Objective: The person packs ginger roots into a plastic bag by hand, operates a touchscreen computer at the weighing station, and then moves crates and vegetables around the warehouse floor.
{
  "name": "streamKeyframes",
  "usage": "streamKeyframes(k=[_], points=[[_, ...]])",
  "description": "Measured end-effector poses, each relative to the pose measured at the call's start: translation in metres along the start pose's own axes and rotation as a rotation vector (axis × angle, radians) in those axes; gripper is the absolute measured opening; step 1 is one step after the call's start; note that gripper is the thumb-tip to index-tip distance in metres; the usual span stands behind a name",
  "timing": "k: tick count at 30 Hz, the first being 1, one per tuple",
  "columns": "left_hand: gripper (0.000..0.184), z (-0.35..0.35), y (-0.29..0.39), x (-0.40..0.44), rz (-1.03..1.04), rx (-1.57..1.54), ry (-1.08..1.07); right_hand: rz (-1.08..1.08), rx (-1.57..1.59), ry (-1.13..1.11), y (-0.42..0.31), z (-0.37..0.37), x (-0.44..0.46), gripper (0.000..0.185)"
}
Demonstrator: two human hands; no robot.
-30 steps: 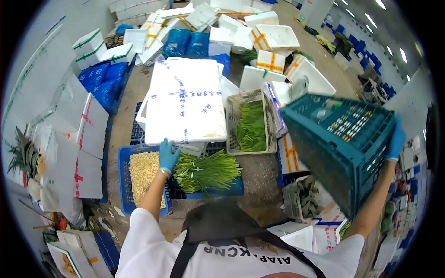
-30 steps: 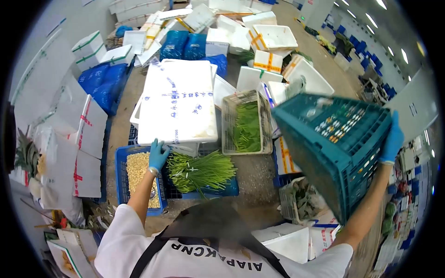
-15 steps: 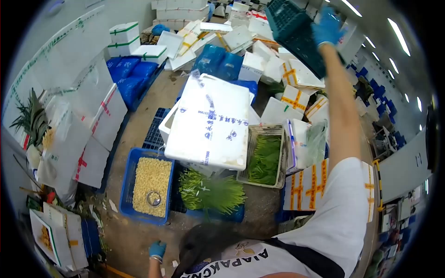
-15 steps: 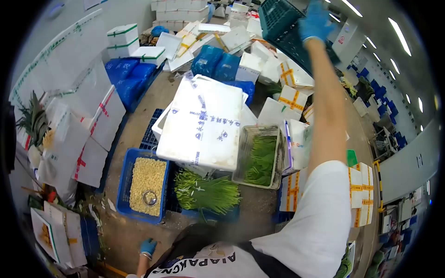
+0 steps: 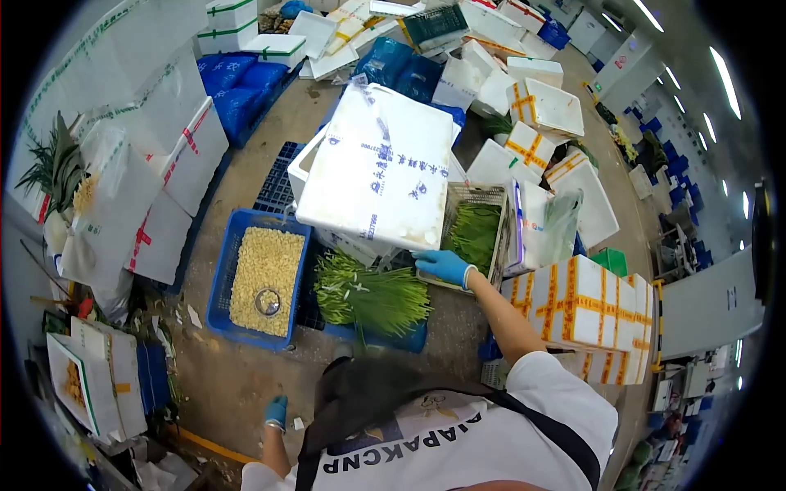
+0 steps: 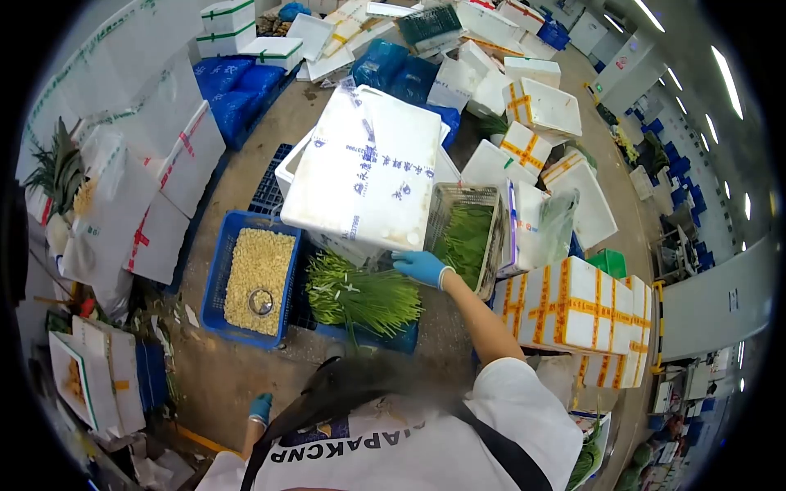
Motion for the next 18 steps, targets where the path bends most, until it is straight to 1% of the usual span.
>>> streamKeyframes(k=[1,2,3,4,5,6,7,8,9,10,11,12,13,14,16,18], points=[[0.041,-0.008,0.027,-0.007,-0.003,0.102,0.045,-0.093,-0.023,0.008,-0.006,0.008,-0.014,0.051],[0.044,0.0,0.029,-0.001,0.007,0.184,-0.069,-0.077,-0.02,0.004,0.001,0.015,-0.02,0.051],[0.048,0.009,0.008,0.01,0.054,0.241,0.011,-0.071,-0.024,-0.023,0.008,0.025,-0.023,0.051],[0.051,0.021,0.009,0.004,0.027,0.202,-0.014,-0.078,-0.037,-0.071,0.013,0.039,-0.021,0.05],[0.053,0.024,0.06,-0.034,-0.043,-0.007,0.014,-0.16,-0.077,-0.051,0.013,0.049,-0.019,0.049],[0.053,0.036,0.052,-0.047,0.012,-0.025,0.09,-0.17,-0.032,-0.07,0.006,0.059,-0.022,0.049],[0.054,0.049,0.064,-0.07,0.027,-0.087,0.086,-0.186,-0.013,-0.089,0.012,0.075,-0.017,0.048],[0.052,0.064,0.069,-0.09,-0.007,-0.132,0.089,-0.202,0.014,-0.105,0.022,0.094,-0.007,0.048],[0.053,0.081,0.056,-0.099,-0.019,-0.012,0.062,-0.227,-0.007,-0.142,0.015,0.11,-0.009,0.048],[0.053,0.093,0.066,-0.125,-0.047,-0.024,-0.054,-0.274,-0.027,-0.186,0.021,0.133,-0.001,0.049],[0.051,0.102,0.063,-0.151,-0.088,-0.015,-0.029,-0.25,-0.078,-0.271,0.005,0.152,-0.009,0.049],[0.051,0.115,0.044,-0.163,-0.106,-0.022,0.007,-0.282,-0.088,-0.319,0.005,0.175,-0.008,0.048],[0.051,0.123,0.039,-0.187,-0.13,-0.071,-0.028,-0.279,-0.126,-0.393,-0.002,0.197,-0.017,0.047],[0.051,0.125,0.024,-0.204,-0.168,-0.058,0.009,-0.268,-0.165,-0.456,-0.01,0.213,-0.025,0.047],[0.051,0.13,-0.019,-0.233,-0.231,-0.021,0.072,-0.32,-0.256,-0.535,-0.023,0.252,-0.029,0.047],[0.05,0.126,-0.057,-0.261,-0.235,0.022,0.145,-0.393,-0.329,-0.59,-0.043,0.295,-0.032,0.049]])
Point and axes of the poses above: each hand's wrist, its own x-axis towards the middle knuckle, its own z-axis out of the palm, y = z × x, the point moved 8 cm from there along x, towards the middle knuckle, and after that the axes turned 9 degrees about -y, right-handed, at the moved point
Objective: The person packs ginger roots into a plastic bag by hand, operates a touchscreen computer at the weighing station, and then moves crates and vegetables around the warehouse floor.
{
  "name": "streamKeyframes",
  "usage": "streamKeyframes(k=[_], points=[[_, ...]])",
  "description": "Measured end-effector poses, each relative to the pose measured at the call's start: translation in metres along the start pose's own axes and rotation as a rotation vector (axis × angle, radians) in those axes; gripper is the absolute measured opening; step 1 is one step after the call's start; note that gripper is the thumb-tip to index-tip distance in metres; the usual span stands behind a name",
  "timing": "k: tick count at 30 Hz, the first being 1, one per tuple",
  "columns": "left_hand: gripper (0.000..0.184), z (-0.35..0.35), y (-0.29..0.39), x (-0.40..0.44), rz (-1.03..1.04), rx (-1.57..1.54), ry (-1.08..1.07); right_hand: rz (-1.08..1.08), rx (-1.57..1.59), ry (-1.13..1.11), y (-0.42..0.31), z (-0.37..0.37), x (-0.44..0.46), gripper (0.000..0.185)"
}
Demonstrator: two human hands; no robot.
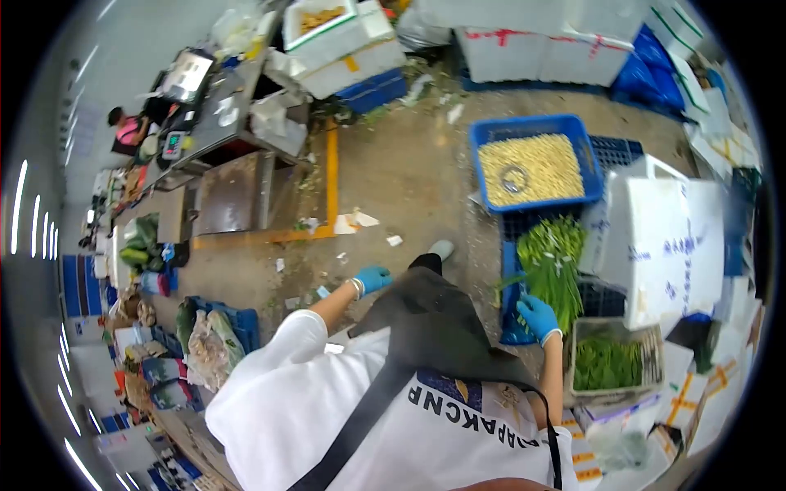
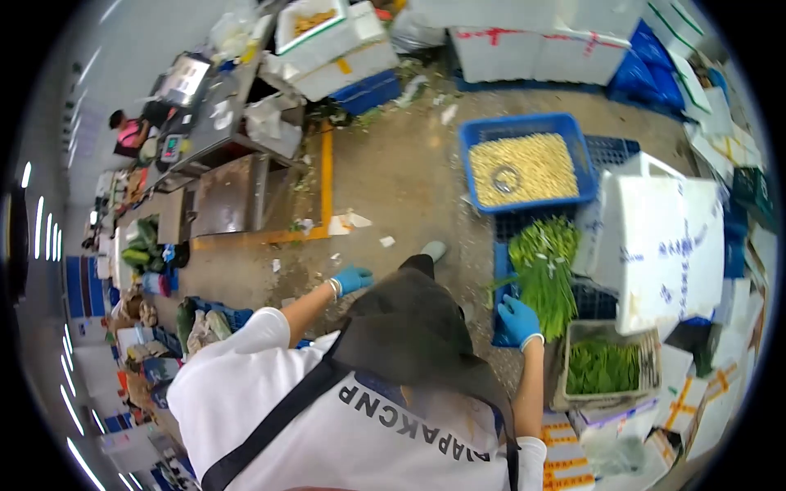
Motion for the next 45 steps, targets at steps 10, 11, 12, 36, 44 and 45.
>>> streamKeyframes(k=[10,11,12,36,44,45], points=[[0.045,-0.056,-0.197,-0.016,-0.043,-0.351,0.209,-0.094,-0.332,-0.217,-0.187,0.086,0.192,0.056],[0.045,-0.07,-0.221,-0.015,-0.02,-0.353,0.251,-0.102,-0.388,-0.223,-0.204,0.095,0.22,0.056],[0.045,-0.083,-0.246,-0.02,-0.029,-0.403,0.285,-0.093,-0.486,-0.261,-0.223,0.108,0.246,0.057],[0.096,-0.493,-0.485,-0.07,-0.322,-0.832,1.182,-0.686,-0.457,-0.545,-0.882,0.219,0.749,0.066],[0.1,-0.679,-0.547,-0.13,-0.465,-0.514,1.391,-0.665,-0.439,-0.664,-1.114,0.357,0.841,0.076],[0.104,-0.692,-0.568,-0.126,-0.452,-0.49,1.404,-0.721,-0.472,-0.602,-1.133,0.375,0.85,0.078]])
Point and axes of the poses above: each hand's wrist, its own x-axis towards the middle knuckle, its own z-axis out of the palm, y = z × x, the point moved 8 cm from there along x, towards the middle knuckle, and after that the axes turned 9 degrees about -y, right-handed, at the moved point
